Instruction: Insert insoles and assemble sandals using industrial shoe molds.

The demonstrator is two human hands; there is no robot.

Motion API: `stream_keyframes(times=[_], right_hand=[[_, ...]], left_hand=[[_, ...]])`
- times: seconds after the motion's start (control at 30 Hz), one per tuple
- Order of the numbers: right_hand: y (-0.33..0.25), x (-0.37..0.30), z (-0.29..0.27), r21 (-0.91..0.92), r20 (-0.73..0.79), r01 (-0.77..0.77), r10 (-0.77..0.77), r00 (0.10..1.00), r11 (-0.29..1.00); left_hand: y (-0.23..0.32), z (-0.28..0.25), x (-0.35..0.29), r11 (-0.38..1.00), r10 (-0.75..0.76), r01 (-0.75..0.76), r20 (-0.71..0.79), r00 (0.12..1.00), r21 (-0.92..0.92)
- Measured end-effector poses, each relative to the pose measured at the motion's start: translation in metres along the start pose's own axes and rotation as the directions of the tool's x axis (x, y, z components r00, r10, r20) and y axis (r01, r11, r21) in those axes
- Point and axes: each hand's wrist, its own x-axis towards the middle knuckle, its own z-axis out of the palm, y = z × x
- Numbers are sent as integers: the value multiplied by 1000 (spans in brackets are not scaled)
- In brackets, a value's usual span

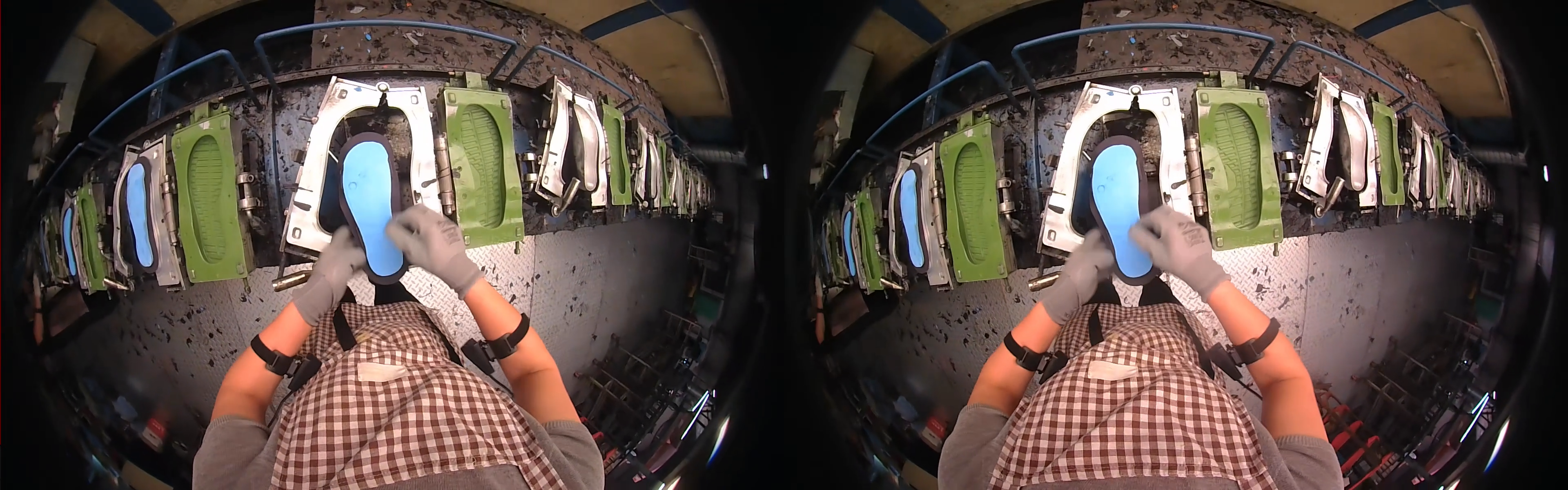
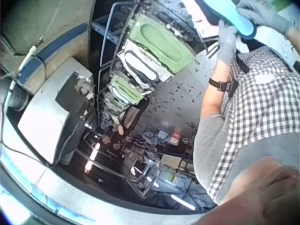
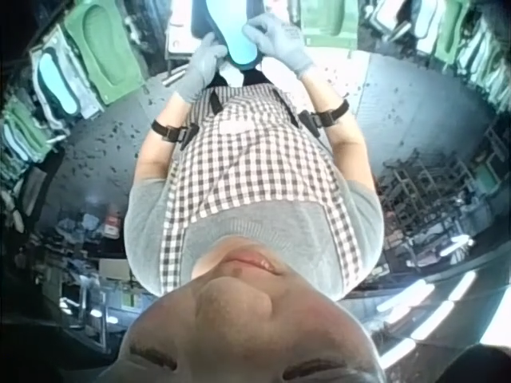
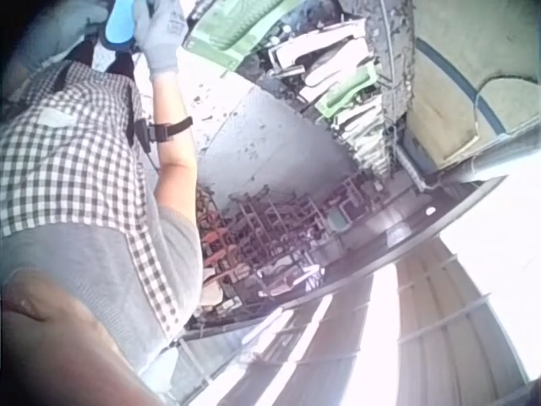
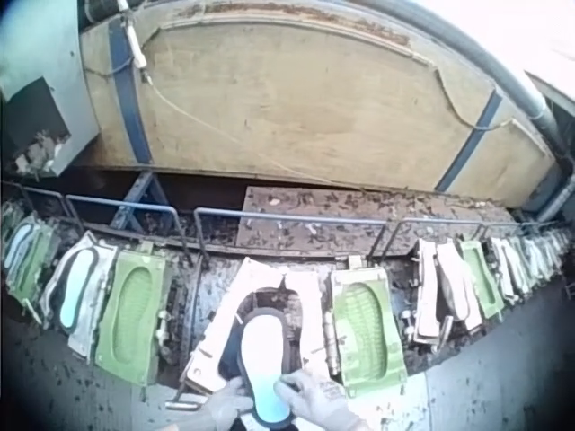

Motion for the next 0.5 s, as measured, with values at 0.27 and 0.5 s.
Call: stream_keyframes(times=[0.27,0.5], right_hand=[[16,37,37,225,-23,-294,307,951,929],[7,40,26,198,-355,-152,215,910,968]], left_hand=[[26,-10,90,971,236,-235,5,972,-40],[46,8,119,949,316,-316,49,948,3]])
